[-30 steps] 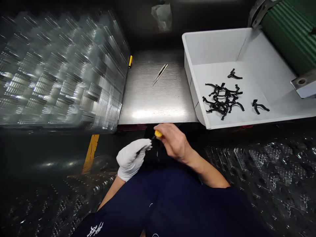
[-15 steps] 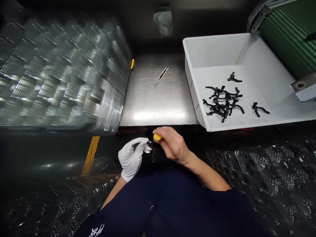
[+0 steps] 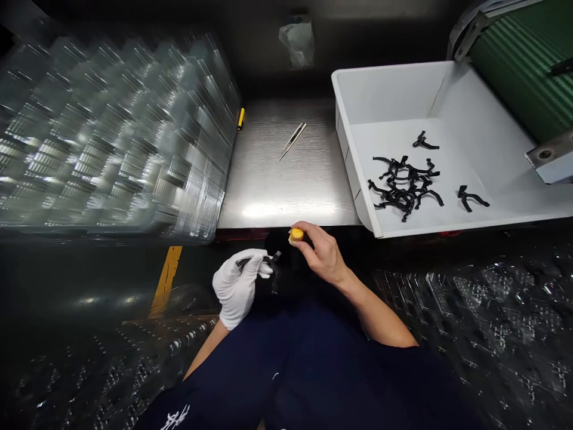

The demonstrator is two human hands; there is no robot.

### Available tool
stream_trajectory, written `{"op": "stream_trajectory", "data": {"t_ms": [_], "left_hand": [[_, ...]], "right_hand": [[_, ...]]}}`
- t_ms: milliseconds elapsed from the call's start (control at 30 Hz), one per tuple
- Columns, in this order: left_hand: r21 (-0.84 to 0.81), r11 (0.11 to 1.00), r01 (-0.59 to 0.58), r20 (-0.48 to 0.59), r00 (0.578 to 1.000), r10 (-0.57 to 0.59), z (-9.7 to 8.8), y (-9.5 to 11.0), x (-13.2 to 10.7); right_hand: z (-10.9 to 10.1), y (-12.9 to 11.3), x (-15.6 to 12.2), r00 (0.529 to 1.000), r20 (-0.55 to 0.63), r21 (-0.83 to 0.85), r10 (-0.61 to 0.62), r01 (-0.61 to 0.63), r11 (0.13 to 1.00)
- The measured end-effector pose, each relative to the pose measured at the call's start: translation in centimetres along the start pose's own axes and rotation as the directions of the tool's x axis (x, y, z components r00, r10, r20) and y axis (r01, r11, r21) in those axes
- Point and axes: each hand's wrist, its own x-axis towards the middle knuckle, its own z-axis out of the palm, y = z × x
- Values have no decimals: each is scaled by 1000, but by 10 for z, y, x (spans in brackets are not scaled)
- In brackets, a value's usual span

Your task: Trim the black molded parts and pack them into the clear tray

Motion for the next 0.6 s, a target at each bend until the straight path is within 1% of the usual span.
{"op": "stream_trajectory", "data": {"t_ms": [100, 200, 267, 333, 367, 400, 500, 533, 600], "left_hand": [[-31, 1000, 4, -4, 1000, -4, 0, 2, 0], [-56, 998, 34, -13, 999, -35, 2, 1, 1], [-75, 996, 54, -25, 998, -56, 3, 0, 1], [-103, 992, 70, -45, 996, -75, 4, -2, 0], [-124, 989, 85, -56, 994, -92, 5, -3, 0], [-148, 983, 105, -67, 991, -116, 5, -3, 0], [-230, 957, 178, -77, 977, -201, 8, -5, 1], [-260, 946, 195, -75, 972, -221, 8, -5, 2], [-324, 923, 208, -80, 966, -246, 10, -6, 5]], "right_hand": [[-2, -7, -3, 999, 2, 100, 48, -48, 994], [1, -20, -8, 999, -37, 139, 27, -22, 990], [6, -25, -9, 997, -50, 130, -67, 73, 989], [11, -26, -9, 982, -37, 103, -187, 189, 976], [13, -24, -8, 974, -42, 74, -221, 224, 972], [14, -22, -7, 970, -64, 30, -235, 237, 971], [15, -16, -4, 964, -158, -88, -216, 204, 975], [16, -16, -4, 958, -154, -88, -244, 232, 969], [17, -16, -5, 937, -104, -43, -334, 331, 943]]}}
